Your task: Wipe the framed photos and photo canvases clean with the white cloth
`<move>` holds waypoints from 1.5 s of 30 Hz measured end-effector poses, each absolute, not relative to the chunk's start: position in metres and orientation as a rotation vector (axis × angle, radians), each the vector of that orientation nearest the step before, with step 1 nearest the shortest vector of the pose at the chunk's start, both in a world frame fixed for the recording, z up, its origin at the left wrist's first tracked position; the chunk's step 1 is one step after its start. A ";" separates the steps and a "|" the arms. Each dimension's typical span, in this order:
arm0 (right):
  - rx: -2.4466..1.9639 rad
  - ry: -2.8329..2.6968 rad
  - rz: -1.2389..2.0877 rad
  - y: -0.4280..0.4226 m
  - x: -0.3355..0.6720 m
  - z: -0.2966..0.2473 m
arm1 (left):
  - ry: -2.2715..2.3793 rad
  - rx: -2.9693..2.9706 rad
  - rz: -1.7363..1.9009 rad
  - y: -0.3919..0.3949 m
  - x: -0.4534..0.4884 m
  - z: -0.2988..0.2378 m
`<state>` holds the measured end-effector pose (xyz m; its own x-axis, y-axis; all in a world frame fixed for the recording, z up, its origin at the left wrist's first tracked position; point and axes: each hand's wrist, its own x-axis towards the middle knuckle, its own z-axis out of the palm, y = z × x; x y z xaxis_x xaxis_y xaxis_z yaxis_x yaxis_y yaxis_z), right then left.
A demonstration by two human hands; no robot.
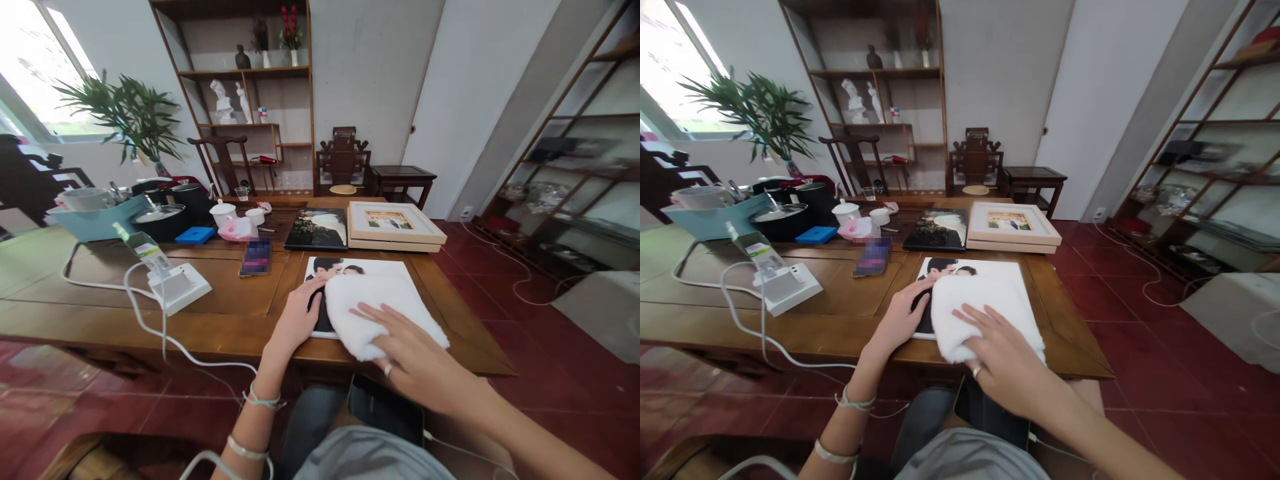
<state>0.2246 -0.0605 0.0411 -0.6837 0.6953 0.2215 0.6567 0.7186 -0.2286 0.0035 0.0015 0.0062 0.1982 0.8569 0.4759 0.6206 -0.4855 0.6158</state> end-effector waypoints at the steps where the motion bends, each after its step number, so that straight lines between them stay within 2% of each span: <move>1: -1.094 -2.608 0.160 -0.053 0.229 0.039 | 1.405 2.191 1.174 0.002 0.003 0.005; 8: -1.426 -2.459 -0.092 -0.013 0.233 0.030 | 1.394 2.204 1.185 0.002 0.002 0.002; 12: -1.534 -2.419 -0.116 -0.007 0.212 0.033 | 1.354 2.204 1.191 -0.001 0.003 0.006; 21: -0.973 -2.703 0.180 -0.036 0.180 0.040 | 1.304 2.159 1.324 -0.006 0.000 0.007; 26: -0.854 -2.738 0.274 -0.056 0.198 0.041 | 1.359 2.129 1.313 -0.004 0.000 0.004; 35: -1.135 -2.564 0.232 -0.065 0.244 0.041 | 1.389 2.213 1.164 -0.002 0.004 0.008; 41: -1.329 -2.444 0.032 -0.033 0.259 0.025 | 1.405 2.219 1.160 -0.001 0.004 0.007; 45: -1.388 -2.470 0.080 -0.001 0.248 0.034 | 1.408 2.222 1.167 -0.002 0.005 0.007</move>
